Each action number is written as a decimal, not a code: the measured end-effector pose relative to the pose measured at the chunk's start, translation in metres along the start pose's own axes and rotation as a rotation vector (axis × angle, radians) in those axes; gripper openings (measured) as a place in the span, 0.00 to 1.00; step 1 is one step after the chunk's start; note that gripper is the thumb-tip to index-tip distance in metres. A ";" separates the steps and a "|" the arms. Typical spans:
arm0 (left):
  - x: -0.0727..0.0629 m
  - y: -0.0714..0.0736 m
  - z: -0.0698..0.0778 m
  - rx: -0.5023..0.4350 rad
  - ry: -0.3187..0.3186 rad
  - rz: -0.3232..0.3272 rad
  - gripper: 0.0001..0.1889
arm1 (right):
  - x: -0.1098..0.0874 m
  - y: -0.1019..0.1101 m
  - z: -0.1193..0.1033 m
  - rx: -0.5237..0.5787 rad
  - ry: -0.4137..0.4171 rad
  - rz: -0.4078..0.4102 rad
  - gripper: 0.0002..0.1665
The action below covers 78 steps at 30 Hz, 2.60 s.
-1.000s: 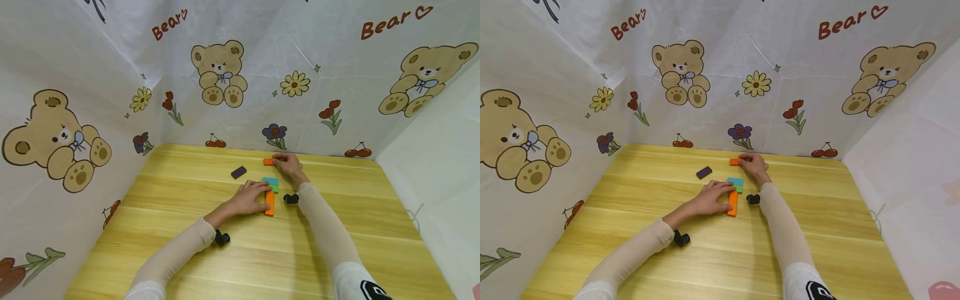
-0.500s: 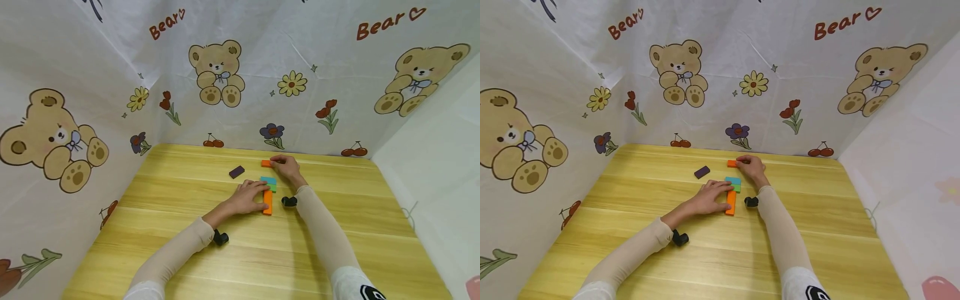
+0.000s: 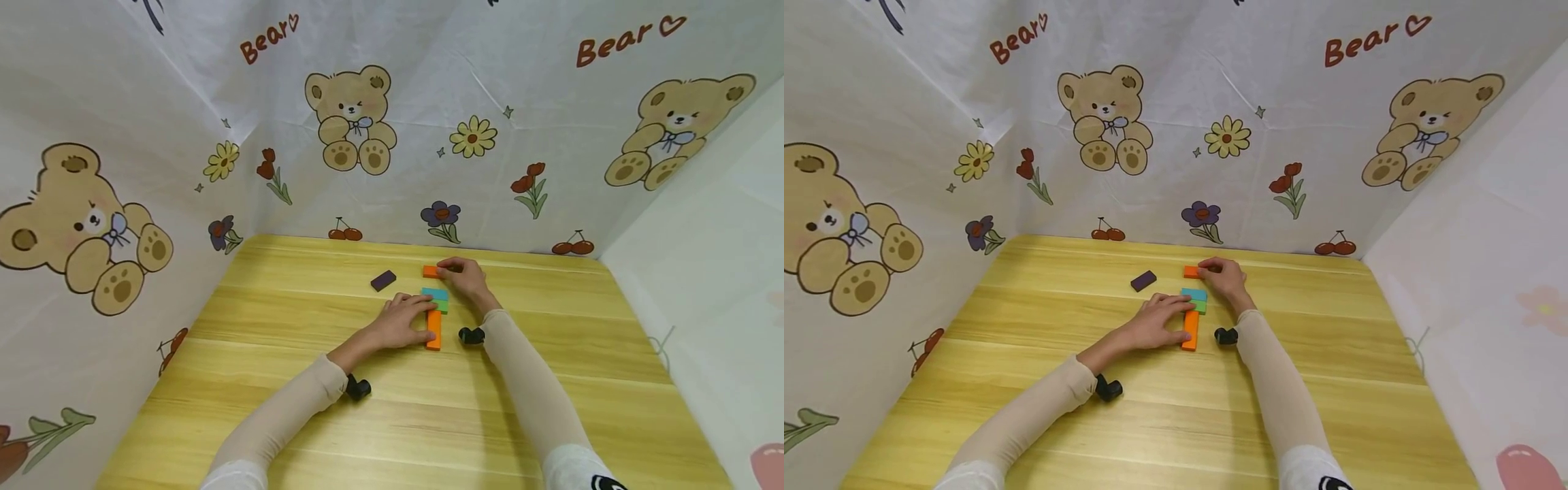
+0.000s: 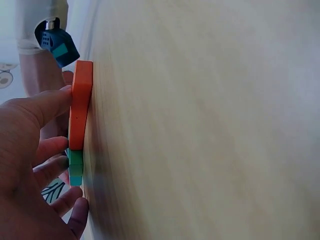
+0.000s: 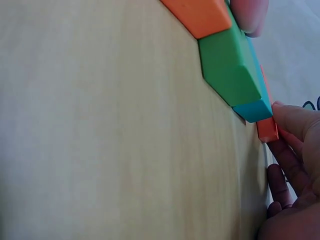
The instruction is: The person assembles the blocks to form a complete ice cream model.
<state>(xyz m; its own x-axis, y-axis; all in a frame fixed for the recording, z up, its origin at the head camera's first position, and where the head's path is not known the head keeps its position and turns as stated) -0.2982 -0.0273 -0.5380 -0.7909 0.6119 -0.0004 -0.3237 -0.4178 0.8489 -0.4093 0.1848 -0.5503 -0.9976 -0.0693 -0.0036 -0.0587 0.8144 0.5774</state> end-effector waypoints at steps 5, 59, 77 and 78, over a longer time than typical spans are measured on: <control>0.000 0.001 0.001 0.000 -0.004 0.005 0.37 | -0.004 0.000 0.001 -0.003 0.008 0.008 0.17; 0.002 0.000 -0.001 0.008 -0.021 -0.010 0.38 | -0.079 0.017 -0.021 -0.294 0.245 -0.377 0.50; -0.001 0.012 -0.013 0.054 -0.063 0.003 0.33 | -0.093 0.012 -0.022 -0.393 0.194 -0.425 0.60; 0.000 0.016 -0.017 0.067 -0.055 0.022 0.32 | -0.093 0.012 -0.022 -0.392 0.193 -0.422 0.60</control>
<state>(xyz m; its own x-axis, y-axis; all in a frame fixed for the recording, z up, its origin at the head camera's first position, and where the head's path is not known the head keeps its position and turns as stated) -0.3121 -0.0459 -0.5337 -0.7672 0.6397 0.0464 -0.2692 -0.3868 0.8820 -0.3164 0.1886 -0.5253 -0.8643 -0.4729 -0.1711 -0.3932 0.4233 0.8162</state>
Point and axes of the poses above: each hand's wrist, its own x-axis towards the middle knuckle, its own y-axis out of the back of the hand, z = x × y, the point moved 3 cm from there along x, towards the middle knuckle, and after that the axes turned 2 degrees about -y, right-handed, at the moved point
